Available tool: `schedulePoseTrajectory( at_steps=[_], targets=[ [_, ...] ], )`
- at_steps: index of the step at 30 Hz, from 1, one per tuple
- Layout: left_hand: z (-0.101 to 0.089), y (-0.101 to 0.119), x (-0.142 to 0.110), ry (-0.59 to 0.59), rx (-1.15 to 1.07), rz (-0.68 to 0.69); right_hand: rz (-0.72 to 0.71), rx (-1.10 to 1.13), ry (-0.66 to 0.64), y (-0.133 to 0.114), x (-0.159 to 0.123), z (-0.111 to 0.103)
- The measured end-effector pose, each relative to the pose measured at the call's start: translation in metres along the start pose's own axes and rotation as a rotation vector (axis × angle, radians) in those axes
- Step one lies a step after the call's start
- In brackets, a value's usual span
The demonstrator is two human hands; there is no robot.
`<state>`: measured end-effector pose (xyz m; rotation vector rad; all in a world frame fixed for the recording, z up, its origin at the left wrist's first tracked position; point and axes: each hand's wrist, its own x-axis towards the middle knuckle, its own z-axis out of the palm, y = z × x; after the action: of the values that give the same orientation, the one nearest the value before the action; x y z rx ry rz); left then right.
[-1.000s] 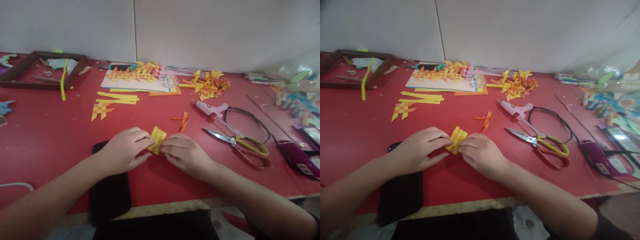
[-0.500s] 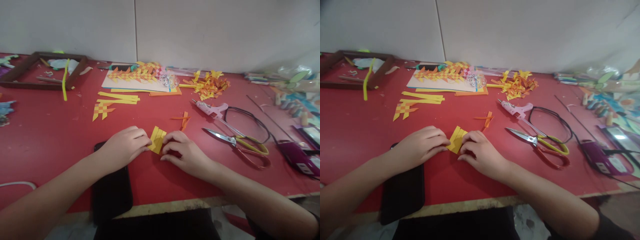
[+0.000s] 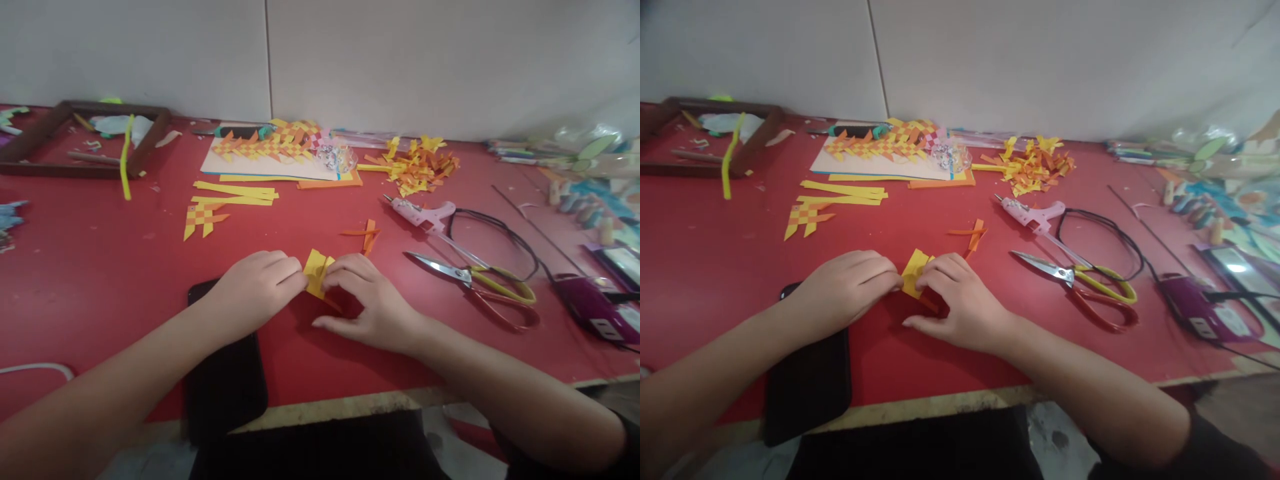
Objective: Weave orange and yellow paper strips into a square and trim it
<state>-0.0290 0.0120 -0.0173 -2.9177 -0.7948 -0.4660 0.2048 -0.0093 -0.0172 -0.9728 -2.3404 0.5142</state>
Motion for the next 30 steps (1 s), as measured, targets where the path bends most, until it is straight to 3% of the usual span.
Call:
schedulePoseTrajectory(
  at_steps=[3, 6, 9, 11, 12, 15, 18, 21, 24, 27, 30],
  targets=[
    [0.000, 0.003, 0.002, 0.038, -0.074, -0.060, -0.040, -0.022, 0.067, 0.000, 0.000, 0.003],
    [-0.006, 0.009, 0.003, 0.095, -0.278, -0.158, 0.000, 0.104, 0.147, -0.001, -0.002, 0.001],
    [-0.017, 0.015, 0.002, 0.163, -0.643, -0.391, 0.233, 0.497, 0.139, -0.004, -0.002, -0.005],
    [-0.022, 0.016, 0.001, 0.252, -0.994, -0.588, 0.432, 0.826, 0.131, -0.005, 0.000, -0.009],
    [-0.024, 0.016, 0.002, 0.234, -1.176, -0.672, 0.518, 0.959, 0.135, -0.004, 0.002, -0.010],
    [-0.022, 0.012, 0.005, 0.297, -1.536, -0.763, 0.660, 1.065, 0.133, 0.000, 0.004, -0.011],
    [-0.017, 0.009, 0.008, 0.364, -1.264, -0.775, 0.605, 0.740, 0.089, 0.004, 0.003, -0.007],
    [-0.015, 0.008, 0.007, 0.366, -0.850, -0.748, 0.384, 0.257, 0.065, 0.006, -0.001, -0.003],
    [-0.015, 0.009, 0.002, 0.371, -0.467, -0.497, 0.188, -0.096, 0.083, 0.006, -0.003, -0.005],
    [-0.012, 0.010, 0.000, 0.258, -0.274, -0.163, 0.072, -0.126, 0.034, 0.010, -0.002, -0.011],
    [-0.006, 0.013, -0.001, 0.072, -0.312, -0.055, -0.031, -0.026, -0.104, 0.015, -0.002, -0.016]
  ],
)
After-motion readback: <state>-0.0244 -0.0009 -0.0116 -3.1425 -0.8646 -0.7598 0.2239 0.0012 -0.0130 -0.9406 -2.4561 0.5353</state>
